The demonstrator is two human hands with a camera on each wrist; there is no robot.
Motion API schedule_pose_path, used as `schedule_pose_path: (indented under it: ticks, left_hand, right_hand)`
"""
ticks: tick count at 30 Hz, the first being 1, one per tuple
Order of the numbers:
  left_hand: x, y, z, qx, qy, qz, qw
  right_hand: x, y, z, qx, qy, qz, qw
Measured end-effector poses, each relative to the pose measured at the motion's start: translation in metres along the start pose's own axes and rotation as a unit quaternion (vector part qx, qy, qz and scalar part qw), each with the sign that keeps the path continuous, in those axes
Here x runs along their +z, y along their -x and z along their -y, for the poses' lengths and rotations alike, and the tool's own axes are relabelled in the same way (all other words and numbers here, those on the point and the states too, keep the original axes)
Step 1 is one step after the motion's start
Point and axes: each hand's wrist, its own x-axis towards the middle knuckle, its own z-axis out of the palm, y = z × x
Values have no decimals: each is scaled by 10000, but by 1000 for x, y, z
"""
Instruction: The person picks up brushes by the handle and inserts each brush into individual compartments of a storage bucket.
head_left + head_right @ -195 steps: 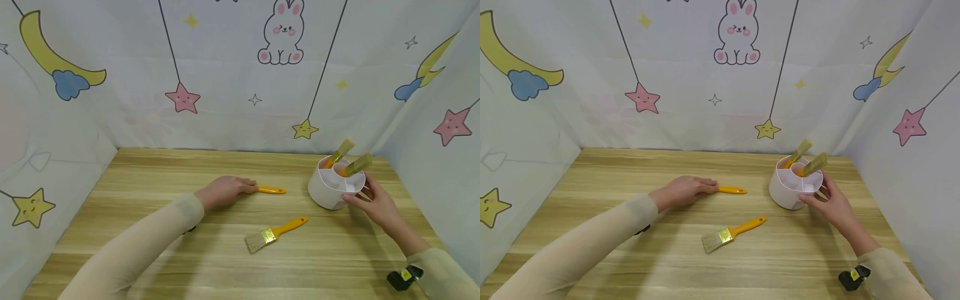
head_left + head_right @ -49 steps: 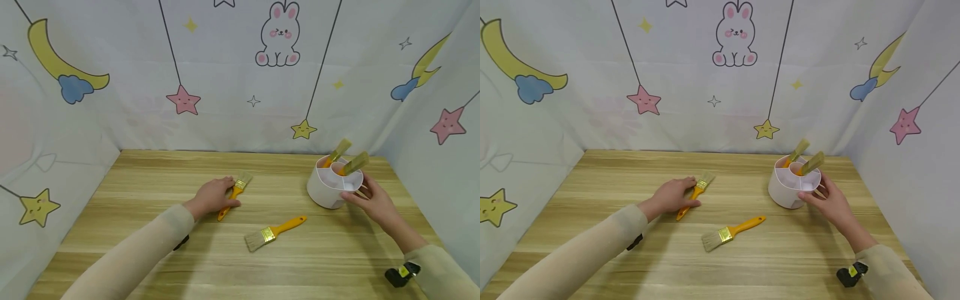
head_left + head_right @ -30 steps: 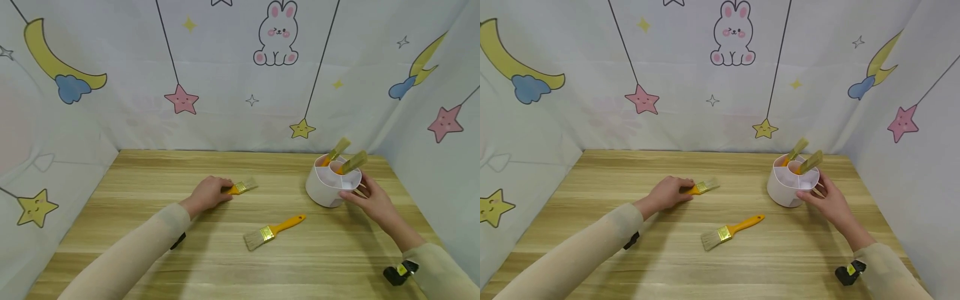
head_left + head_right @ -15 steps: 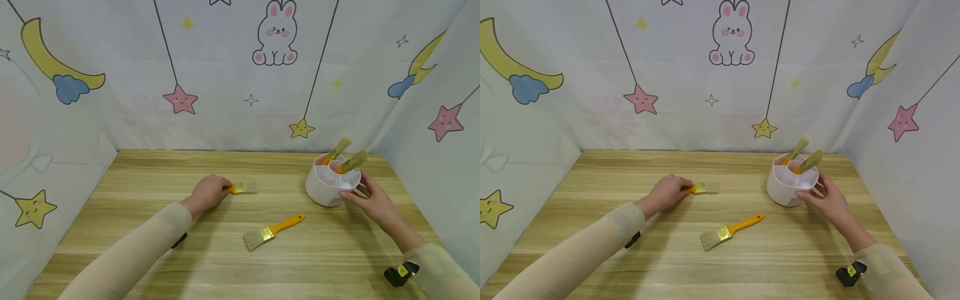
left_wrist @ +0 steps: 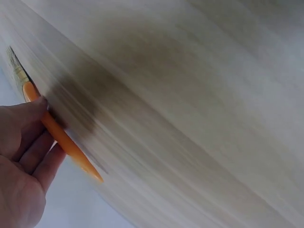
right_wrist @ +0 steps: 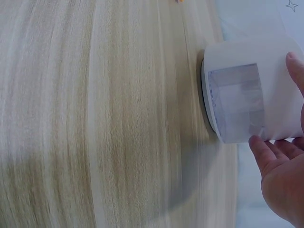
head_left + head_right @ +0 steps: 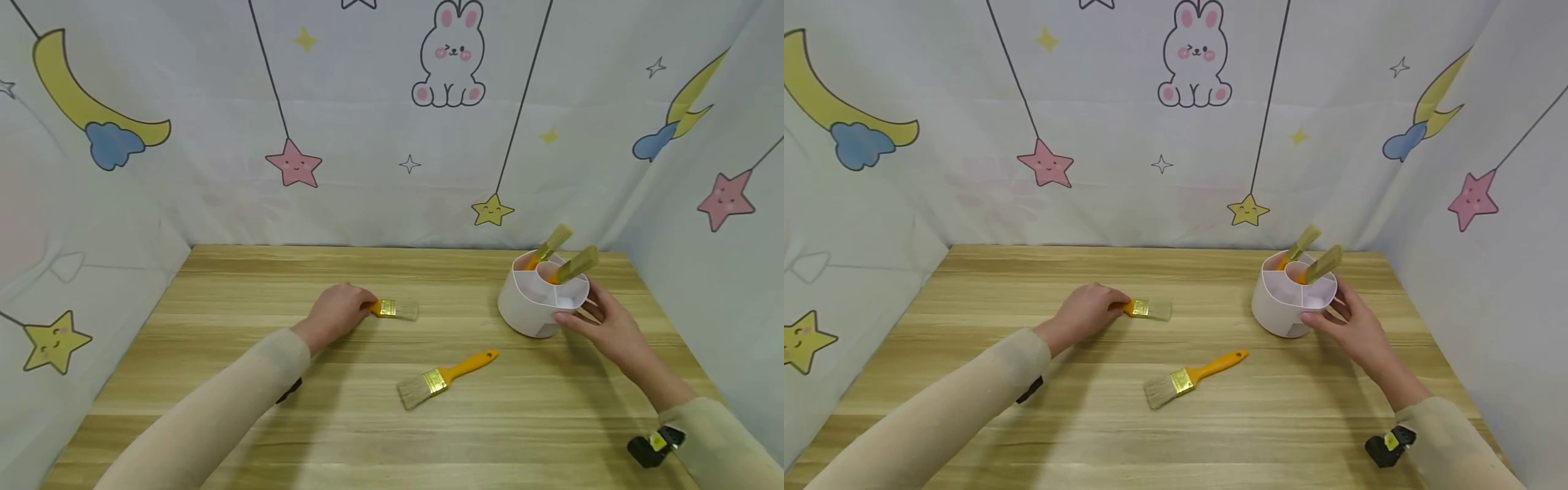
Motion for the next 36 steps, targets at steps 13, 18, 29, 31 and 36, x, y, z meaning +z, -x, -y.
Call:
schedule_pose_path:
  ticks: [13,18,29,31,36]
  left_hand:
    - [1,5,24,238,1003,144,9946]
    - [4,4,28,277,1110,37,9934]
    - [7,0,28,287,1070,-267,9935]
    - [5,0,27,213,1098,-317,9932]
    - [-2,-2,22,-18,1310,-398,9906]
  right_hand:
    - [1,0,0,34,37,-9,10000]
    - [1,0,1,50,54,-6,10000]
    - [2,-2,1,22,98,-33,9999]
    - [1,-2,1,36,108,-30,9999]
    - [1,-1,2,45,164,-39,9998]
